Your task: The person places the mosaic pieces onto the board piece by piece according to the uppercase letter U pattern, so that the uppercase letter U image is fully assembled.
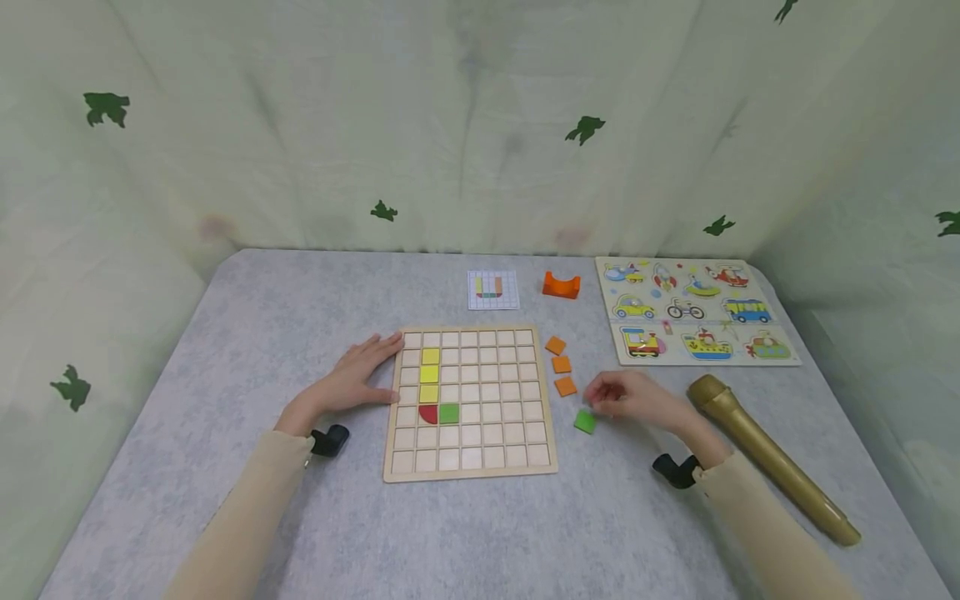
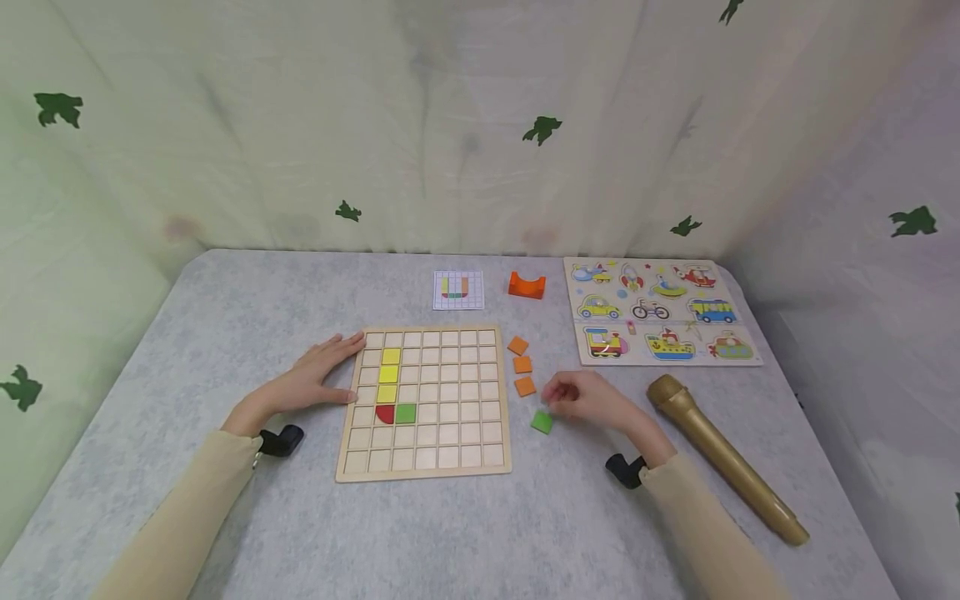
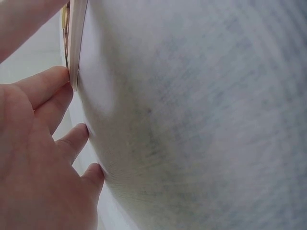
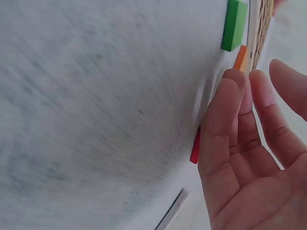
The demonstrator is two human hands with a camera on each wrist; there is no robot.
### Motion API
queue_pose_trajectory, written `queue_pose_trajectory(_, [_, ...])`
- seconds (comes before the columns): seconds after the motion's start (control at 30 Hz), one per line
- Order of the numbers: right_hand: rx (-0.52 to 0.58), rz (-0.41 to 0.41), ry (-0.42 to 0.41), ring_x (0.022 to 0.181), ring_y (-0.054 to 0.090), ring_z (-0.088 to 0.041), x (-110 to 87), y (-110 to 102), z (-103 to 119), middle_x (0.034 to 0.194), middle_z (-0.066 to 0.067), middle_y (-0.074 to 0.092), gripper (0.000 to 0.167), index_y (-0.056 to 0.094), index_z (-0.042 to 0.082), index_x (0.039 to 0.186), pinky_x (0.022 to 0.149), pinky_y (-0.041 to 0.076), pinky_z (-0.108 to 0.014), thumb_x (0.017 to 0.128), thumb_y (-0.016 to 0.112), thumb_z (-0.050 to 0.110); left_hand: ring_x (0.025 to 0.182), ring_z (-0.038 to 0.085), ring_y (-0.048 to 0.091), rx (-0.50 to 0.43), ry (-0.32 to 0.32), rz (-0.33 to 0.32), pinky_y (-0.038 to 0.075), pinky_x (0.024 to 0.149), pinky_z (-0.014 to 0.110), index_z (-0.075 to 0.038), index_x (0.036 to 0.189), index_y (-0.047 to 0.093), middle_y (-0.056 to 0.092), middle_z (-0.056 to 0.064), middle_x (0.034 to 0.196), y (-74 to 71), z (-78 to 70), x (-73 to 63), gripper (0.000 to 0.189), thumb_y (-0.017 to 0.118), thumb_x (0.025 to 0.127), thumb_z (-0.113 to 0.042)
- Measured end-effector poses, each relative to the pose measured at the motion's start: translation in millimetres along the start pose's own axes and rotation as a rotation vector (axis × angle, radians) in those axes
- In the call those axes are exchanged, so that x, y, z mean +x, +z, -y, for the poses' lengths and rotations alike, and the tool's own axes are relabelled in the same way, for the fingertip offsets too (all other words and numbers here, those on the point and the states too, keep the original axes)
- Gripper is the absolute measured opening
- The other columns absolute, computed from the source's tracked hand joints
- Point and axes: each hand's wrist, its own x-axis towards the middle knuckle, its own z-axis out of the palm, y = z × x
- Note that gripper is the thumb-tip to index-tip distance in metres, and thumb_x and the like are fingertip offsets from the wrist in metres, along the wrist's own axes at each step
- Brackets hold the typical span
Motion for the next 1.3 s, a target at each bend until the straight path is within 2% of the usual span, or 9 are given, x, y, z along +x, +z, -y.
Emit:
queue_pose_trajectory(0.17, [-0.022,0.013,0.003,0.079,0.053,-0.017,-3.6,8.3,2.9,0.086,0.0,0.061,0.014,0.066,0.003,0.1,0.068,0.047,-0.026,0.085,0.067,0.003,0.142,0.042,0.002,-0.001,0.001,-0.002,-0.002,0.111,0.059,0.0,0.15,0.025,0.018,0.017,0.157,0.2,0.3,0.5,0.086,0.071,0.086,-0.033])
queue_pose_trajectory(0.4, [-0.157,-0.004,0.014,0.072,0.05,-0.015,-1.3,18.4,11.1,0.078,0.002,0.054,0.019,0.062,0.01,0.091,0.063,0.045,-0.026,0.078,0.071,-0.001,0.142,0.041,0.001,0.001,-0.002,-0.002,-0.003,0.112,0.058,-0.001,0.151,0.024,0.017,0.016,0.157,0.3,0.8,0.6,0.087,0.072,0.086,-0.033])
queue_pose_trajectory(0.53, [-0.183,-0.013,0.016,0.072,0.05,-0.015,-0.6,20.6,14.6,0.077,0.002,0.053,0.021,0.06,0.011,0.087,0.063,0.045,-0.027,0.077,0.072,-0.004,0.143,0.04,0.0,0.005,-0.004,0.001,-0.003,0.112,0.057,-0.002,0.151,0.023,0.016,0.015,0.157,0.7,0.9,0.9,0.087,0.072,0.086,-0.032])
queue_pose_trajectory(0.77, [-0.133,-0.017,0.017,0.073,0.05,-0.016,0.1,21.0,13.6,0.076,0.002,0.053,0.022,0.057,0.01,0.087,0.063,0.044,-0.027,0.077,0.071,-0.005,0.142,0.042,0.001,0.0,0.004,-0.002,-0.003,0.111,0.058,0.0,0.151,0.024,0.017,0.017,0.157,-0.2,0.3,0.2,0.087,0.071,0.086,-0.032])
queue_pose_trajectory(1.0, [-0.071,-0.019,-0.016,0.071,0.05,-0.017,2.3,16.9,10.0,0.076,0.0,0.053,0.016,0.058,0.008,0.09,0.06,0.044,-0.026,0.082,0.068,-0.002,0.142,0.042,0.002,0.0,0.004,0.001,-0.002,0.111,0.059,-0.001,0.151,0.024,0.017,0.017,0.157,0.1,0.1,0.2,0.087,0.071,0.086,-0.033])
queue_pose_trajectory(1.17, [0.001,-0.024,-0.039,0.066,0.051,-0.018,8.5,14.5,14.4,0.075,-0.002,0.053,0.01,0.06,0.005,0.094,0.057,0.043,-0.025,0.087,0.066,0.001,0.142,0.042,0.001,-0.004,0.003,-0.001,-0.003,0.111,0.058,0.0,0.151,0.024,0.017,0.017,0.157,0.9,1.2,0.6,0.087,0.071,0.086,-0.033])
queue_pose_trajectory(1.3, [0.025,-0.024,-0.072,0.072,0.052,-0.018,17.2,16.0,20.1,0.081,-0.003,0.056,0.009,0.061,0.004,0.095,0.062,0.045,-0.026,0.087,0.064,0.0,0.142,0.042,0.001,0.001,0.005,-0.003,-0.002,0.111,0.058,0.0,0.151,0.024,0.017,0.017,0.157,1.1,2.1,0.8,0.087,0.071,0.086,-0.033])
